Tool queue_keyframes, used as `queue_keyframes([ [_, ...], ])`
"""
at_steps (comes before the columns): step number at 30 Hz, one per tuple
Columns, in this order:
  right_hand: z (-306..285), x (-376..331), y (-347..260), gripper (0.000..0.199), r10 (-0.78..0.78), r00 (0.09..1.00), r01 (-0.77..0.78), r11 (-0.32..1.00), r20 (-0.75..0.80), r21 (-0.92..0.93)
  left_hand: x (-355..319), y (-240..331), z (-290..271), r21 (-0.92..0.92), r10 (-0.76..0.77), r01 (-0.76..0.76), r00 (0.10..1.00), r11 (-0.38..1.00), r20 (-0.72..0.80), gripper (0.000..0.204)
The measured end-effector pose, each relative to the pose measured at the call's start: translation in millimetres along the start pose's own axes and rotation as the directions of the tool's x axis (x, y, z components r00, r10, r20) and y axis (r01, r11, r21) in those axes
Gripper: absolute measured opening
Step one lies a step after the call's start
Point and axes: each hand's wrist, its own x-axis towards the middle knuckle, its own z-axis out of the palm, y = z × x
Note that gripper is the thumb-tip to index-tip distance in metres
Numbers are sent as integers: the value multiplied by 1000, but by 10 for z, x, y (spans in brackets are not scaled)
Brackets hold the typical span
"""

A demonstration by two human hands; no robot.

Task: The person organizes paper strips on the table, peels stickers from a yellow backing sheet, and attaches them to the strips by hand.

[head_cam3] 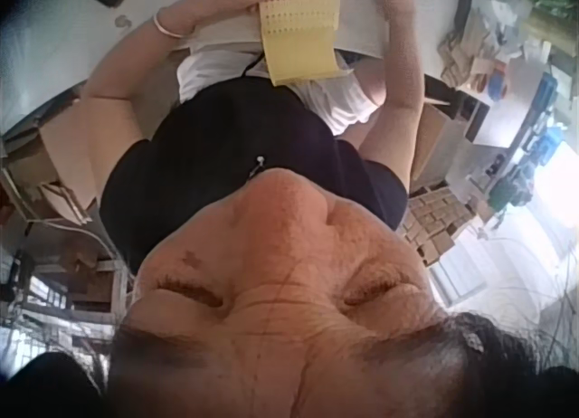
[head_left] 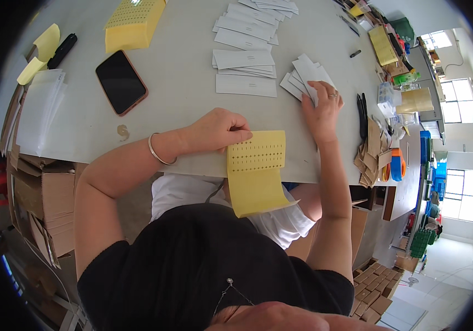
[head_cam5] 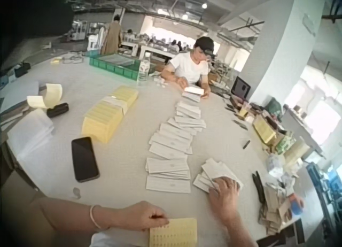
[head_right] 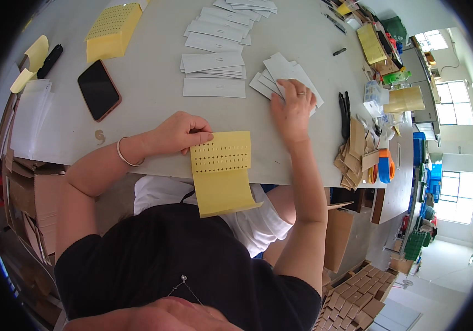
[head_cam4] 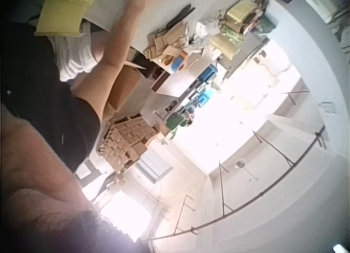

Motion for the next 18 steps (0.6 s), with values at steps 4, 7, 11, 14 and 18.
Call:
queue_keyframes([
  [4, -251, -16, -637, 22, -215, 949, 42, 810, 230, 585, 0, -28, -1, -4, 2, -2, 1000, 1000, -6, 27],
  [7, -298, -13, -801, 19, -405, 891, 216, 778, 207, 590, 8, -29, -17, -3, -2, 2, 1000, 1000, -15, 27],
  [11, -259, -56, -844, 17, -450, 882, 325, 797, 140, 510, 22, -30, -11, -20, -20, 19, 999, 1000, -25, 26],
  [14, -265, -54, -884, 13, -469, 879, 394, 814, 84, 426, 10, -17, -32, -75, -46, 44, 998, 996, -31, 25],
  [18, -251, 85, -867, 8, -443, 890, 338, 801, 109, 495, 12, -9, -56, -109, -86, 80, 995, 991, -51, 25],
])
